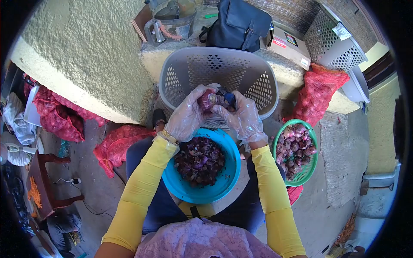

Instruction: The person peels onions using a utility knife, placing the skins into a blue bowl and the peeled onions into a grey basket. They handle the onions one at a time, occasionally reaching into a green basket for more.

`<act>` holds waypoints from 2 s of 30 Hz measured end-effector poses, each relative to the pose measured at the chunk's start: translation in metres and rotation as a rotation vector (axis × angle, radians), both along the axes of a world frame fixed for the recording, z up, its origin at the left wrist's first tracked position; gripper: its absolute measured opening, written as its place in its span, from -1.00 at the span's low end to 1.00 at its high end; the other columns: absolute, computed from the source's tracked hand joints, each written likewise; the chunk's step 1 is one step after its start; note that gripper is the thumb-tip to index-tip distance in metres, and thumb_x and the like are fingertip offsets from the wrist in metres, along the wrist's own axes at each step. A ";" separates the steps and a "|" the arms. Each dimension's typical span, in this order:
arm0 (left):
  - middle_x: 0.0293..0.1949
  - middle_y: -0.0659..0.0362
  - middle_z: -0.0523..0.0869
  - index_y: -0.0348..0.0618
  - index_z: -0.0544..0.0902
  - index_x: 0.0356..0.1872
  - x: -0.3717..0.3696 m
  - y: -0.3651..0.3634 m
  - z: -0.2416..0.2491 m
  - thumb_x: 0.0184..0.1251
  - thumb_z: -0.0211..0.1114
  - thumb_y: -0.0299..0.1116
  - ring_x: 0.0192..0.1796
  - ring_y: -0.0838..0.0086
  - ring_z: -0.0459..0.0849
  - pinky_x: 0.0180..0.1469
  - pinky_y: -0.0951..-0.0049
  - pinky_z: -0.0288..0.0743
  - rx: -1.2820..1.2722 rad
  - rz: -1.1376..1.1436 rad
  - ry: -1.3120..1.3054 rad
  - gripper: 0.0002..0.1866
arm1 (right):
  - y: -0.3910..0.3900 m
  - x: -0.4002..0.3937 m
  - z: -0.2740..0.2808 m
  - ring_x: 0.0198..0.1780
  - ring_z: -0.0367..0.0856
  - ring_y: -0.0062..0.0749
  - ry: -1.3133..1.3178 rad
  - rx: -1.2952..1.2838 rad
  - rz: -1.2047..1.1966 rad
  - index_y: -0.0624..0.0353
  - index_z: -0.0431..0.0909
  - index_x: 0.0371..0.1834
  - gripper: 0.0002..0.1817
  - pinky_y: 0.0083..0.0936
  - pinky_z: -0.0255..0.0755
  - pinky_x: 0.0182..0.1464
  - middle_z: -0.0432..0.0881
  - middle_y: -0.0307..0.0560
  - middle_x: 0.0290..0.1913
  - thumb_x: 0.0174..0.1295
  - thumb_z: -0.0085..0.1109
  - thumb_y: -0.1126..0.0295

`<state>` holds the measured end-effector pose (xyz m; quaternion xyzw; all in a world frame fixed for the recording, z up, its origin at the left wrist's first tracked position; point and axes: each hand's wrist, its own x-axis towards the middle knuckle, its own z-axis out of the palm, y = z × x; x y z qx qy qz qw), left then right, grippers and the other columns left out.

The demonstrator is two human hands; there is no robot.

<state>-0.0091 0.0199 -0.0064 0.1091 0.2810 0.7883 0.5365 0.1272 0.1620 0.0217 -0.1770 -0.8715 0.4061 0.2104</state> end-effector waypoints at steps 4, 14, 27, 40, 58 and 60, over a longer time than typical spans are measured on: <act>0.00 0.06 0.73 -0.30 0.57 0.28 0.004 -0.003 0.006 0.74 0.05 -0.07 0.15 0.29 0.69 0.31 0.20 0.56 -0.002 0.023 0.137 -0.53 | -0.003 -0.001 -0.003 -0.38 0.71 0.11 0.040 0.009 -0.037 0.24 0.62 -0.26 -0.50 -0.11 0.55 -0.24 0.70 0.13 -0.45 0.16 0.60 0.00; 0.05 0.10 0.66 -0.24 0.42 0.48 0.001 0.000 0.006 0.72 0.14 -0.18 0.23 0.32 0.64 0.44 0.08 0.54 0.095 0.156 0.158 -0.50 | 0.000 -0.010 -0.040 -0.43 0.60 -0.30 0.163 -0.201 -0.092 0.21 0.52 0.18 -0.79 -0.28 0.52 -0.32 0.68 -0.05 -0.32 0.60 0.06 0.39; 0.32 0.03 0.55 -0.23 0.29 0.58 -0.002 -0.009 0.016 0.72 0.09 -0.26 0.43 0.25 0.55 0.53 0.09 0.44 0.103 0.064 0.092 -0.45 | -0.016 -0.003 -0.014 -0.38 0.32 -0.75 0.145 -0.736 -0.011 0.08 0.41 0.52 -0.59 -0.68 0.31 -0.36 0.54 -0.34 -0.16 0.68 -0.11 0.38; 0.43 0.02 0.57 -0.17 0.51 0.41 0.004 -0.010 -0.002 0.54 0.31 -0.41 0.39 0.17 0.62 0.42 0.26 0.48 -0.193 0.165 1.265 -0.54 | -0.024 -0.002 -0.029 -0.47 0.37 -0.74 0.129 -0.795 -0.038 0.15 0.48 0.40 -0.64 -0.63 0.40 -0.45 0.63 -0.29 -0.20 0.69 -0.11 0.30; 0.36 -0.06 0.64 -0.21 0.53 0.39 -0.007 -0.019 -0.025 0.46 0.33 -0.50 0.34 0.06 0.66 0.37 0.19 0.53 -0.208 0.085 1.575 -0.50 | -0.015 -0.009 -0.085 -0.41 0.44 -0.61 0.025 -0.567 -0.065 0.23 0.50 0.23 -0.66 -0.56 0.46 -0.38 0.51 -0.25 -0.30 0.69 -0.14 0.22; 0.40 -0.08 0.61 -0.21 0.50 0.46 -0.007 -0.021 -0.023 0.50 0.32 -0.44 0.35 0.09 0.66 0.38 0.19 0.53 -0.124 0.072 1.605 -0.47 | -0.017 -0.006 -0.073 -0.40 0.45 -0.60 -0.013 -0.597 -0.080 0.23 0.50 0.23 -0.65 -0.55 0.45 -0.37 0.51 -0.24 -0.30 0.70 -0.15 0.20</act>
